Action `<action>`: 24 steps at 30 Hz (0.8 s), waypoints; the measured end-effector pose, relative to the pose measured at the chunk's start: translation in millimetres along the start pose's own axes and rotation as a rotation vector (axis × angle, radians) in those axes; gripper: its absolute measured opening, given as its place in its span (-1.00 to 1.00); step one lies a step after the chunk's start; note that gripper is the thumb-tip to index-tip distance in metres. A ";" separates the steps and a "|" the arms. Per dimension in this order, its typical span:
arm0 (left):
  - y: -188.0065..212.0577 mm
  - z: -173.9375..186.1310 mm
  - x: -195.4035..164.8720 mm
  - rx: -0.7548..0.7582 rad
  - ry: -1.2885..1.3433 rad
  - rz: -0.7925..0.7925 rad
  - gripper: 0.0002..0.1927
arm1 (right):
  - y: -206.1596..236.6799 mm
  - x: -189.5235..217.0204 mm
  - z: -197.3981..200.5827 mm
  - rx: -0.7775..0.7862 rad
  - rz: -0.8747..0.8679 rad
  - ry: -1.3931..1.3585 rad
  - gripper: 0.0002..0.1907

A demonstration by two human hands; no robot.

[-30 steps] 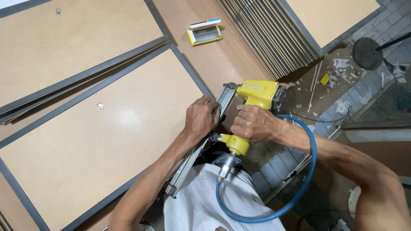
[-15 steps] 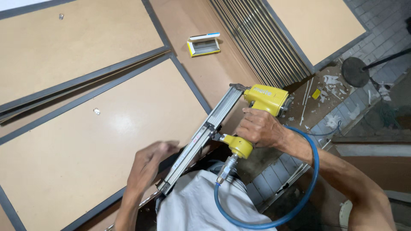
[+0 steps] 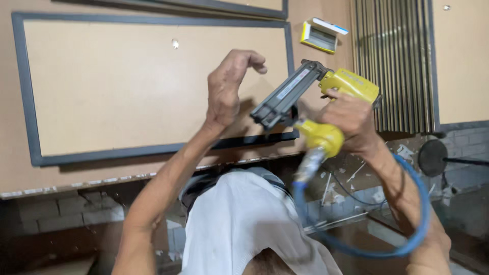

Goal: The person assembles picture frames by attaching dark frame pieces to rectangular boards using a pneumatic nail gun. They repeatedly position each frame piece, drive nails along the edges, and stack the completed frames on the workbench.

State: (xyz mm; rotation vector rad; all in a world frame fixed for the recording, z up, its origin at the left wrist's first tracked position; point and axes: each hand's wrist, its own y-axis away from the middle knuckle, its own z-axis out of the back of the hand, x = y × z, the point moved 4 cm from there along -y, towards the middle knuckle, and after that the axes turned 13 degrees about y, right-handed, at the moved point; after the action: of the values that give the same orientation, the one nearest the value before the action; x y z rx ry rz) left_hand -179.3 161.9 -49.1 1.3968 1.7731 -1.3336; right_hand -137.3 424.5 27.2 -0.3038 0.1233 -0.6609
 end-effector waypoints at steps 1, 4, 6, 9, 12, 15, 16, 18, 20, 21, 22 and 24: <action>3.6 14.2 -3.7 0.019 -0.120 0.017 -0.57 | 7.6 -13.6 -1.0 0.006 -0.042 -0.108 -0.78; 33.0 64.2 -18.4 0.057 -0.592 -0.032 -0.67 | 23.1 -62.2 -21.5 0.068 -0.235 -0.262 -0.75; 73.9 66.3 -12.1 0.088 -0.825 -0.026 -0.62 | 33.2 -75.5 -33.1 0.152 -0.265 -0.363 -0.75; 133.5 50.1 4.7 0.156 -1.048 -0.016 -0.44 | 17.0 -80.5 -41.3 0.230 -0.053 -0.618 -0.81; 158.6 30.5 31.8 0.194 -1.176 0.011 -0.34 | -23.1 -73.4 -52.8 0.324 0.169 -0.848 -0.83; 161.2 23.4 48.0 0.164 -1.238 0.016 -0.32 | -56.9 -62.0 -65.7 0.468 0.352 -0.924 -0.84; 160.3 23.8 51.2 0.159 -1.258 0.005 -0.32 | -64.2 -58.8 -71.8 0.518 0.402 -0.924 -0.84; 159.6 26.9 58.6 0.207 -1.303 0.027 -0.27 | -68.1 -55.2 -80.6 0.607 0.478 -0.942 -0.84; 160.9 28.1 64.9 0.204 -1.269 0.015 -0.28 | -69.2 -59.4 -88.7 0.687 0.561 -0.960 -0.84; 162.3 29.6 67.4 0.177 -1.246 -0.006 -0.31 | -68.4 -63.1 -91.6 0.707 0.603 -0.983 -0.82; 163.8 30.8 69.8 0.147 -1.233 -0.024 -0.35 | -66.6 -64.7 -97.3 0.723 0.654 -1.012 -0.79; 166.9 32.2 76.1 0.128 -1.226 -0.041 -0.38 | -65.5 -71.2 -107.7 0.761 0.755 -1.043 -0.75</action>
State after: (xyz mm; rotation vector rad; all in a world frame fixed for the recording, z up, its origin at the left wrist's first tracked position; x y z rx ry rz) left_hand -56.0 162.4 -188.7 0.3326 0.8678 -1.7587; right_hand -253.9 394.1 -53.2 0.1698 -0.9577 0.2777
